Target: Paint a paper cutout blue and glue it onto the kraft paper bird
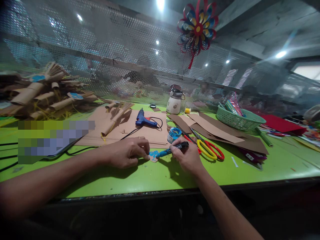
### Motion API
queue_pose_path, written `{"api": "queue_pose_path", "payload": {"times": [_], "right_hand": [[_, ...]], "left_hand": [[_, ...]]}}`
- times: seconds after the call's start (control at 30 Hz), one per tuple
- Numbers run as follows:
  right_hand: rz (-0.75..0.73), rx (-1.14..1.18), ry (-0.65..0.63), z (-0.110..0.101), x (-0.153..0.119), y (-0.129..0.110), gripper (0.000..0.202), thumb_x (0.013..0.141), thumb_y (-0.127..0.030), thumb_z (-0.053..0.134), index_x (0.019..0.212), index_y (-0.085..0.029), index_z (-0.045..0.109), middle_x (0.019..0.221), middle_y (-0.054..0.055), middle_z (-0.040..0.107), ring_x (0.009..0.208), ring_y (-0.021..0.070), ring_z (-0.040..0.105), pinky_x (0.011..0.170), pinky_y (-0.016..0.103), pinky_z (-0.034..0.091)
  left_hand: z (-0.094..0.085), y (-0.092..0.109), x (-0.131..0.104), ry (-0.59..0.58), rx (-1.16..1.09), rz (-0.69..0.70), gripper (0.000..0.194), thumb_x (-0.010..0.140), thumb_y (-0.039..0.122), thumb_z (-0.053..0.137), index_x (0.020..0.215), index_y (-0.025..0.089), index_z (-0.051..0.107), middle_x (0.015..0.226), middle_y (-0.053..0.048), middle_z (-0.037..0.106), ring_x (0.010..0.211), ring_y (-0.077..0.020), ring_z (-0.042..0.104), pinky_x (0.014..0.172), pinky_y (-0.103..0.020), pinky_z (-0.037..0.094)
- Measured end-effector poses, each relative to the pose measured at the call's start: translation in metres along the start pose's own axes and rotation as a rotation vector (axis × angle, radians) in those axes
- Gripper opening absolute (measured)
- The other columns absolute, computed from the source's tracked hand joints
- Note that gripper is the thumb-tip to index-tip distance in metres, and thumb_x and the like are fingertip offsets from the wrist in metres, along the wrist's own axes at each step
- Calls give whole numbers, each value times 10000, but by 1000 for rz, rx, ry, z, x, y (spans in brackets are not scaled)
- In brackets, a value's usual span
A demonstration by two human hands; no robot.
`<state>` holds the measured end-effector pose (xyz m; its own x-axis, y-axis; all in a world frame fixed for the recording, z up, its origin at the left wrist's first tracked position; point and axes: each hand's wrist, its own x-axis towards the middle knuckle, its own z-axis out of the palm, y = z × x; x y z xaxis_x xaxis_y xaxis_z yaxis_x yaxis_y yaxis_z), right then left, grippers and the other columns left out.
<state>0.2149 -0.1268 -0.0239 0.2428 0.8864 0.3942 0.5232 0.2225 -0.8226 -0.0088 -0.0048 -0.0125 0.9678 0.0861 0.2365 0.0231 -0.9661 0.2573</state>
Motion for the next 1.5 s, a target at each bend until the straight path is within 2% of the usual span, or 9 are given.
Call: {"api": "queue_pose_path", "payload": {"times": [0.37, 0.6, 0.83, 1.1, 1.3, 1.5], "right_hand": [[-26, -44, -69, -1, -1, -1, 104, 787, -271, 595, 739, -179, 597, 578, -26, 548, 520, 126, 492, 522, 249, 403], [-72, -58, -50, -2, -1, 1, 95, 768, -248, 597, 708, -175, 599, 574, -30, 536, 520, 119, 479, 524, 242, 395], [-53, -17, -47, -3, 0, 3, 106, 765, -259, 594, 702, -174, 593, 563, -29, 539, 496, 115, 469, 487, 236, 377], [-78, -29, -40, -5, 0, 4, 74, 755, -210, 588, 693, -172, 605, 571, -27, 553, 502, 110, 468, 490, 233, 373], [-19, 76, -13, -2, 0, 1, 132, 780, -289, 598, 712, -177, 582, 503, -40, 524, 463, 116, 473, 471, 237, 383], [-22, 2, -48, -1, 0, 0, 108, 768, -270, 608, 721, -173, 602, 561, -26, 563, 495, 118, 507, 498, 237, 406]], "left_hand": [[0, 0, 1, 7, 5, 6, 432, 674, 37, 567, 1026, 207, 748, 960, -57, 629, 876, -189, 579, 801, -284, 468], [1, 0, 1, 14, 12, -1, 418, 677, 35, 574, 1010, 213, 753, 950, -52, 629, 877, -186, 580, 795, -269, 469], [1, 0, 0, 13, 17, -8, 406, 691, 48, 567, 1014, 211, 751, 958, -55, 632, 885, -187, 578, 804, -284, 466], [0, 1, 1, 7, 22, -9, 469, 647, 14, 544, 1018, 211, 751, 956, -54, 630, 888, -186, 574, 790, -279, 465], [1, 1, 1, 19, 20, 2, 422, 676, 38, 560, 1006, 216, 753, 938, -54, 630, 879, -188, 571, 792, -282, 461], [0, 2, 2, 10, 16, -7, 402, 690, 45, 575, 1006, 217, 754, 939, -53, 631, 875, -186, 576, 786, -273, 462]]}}
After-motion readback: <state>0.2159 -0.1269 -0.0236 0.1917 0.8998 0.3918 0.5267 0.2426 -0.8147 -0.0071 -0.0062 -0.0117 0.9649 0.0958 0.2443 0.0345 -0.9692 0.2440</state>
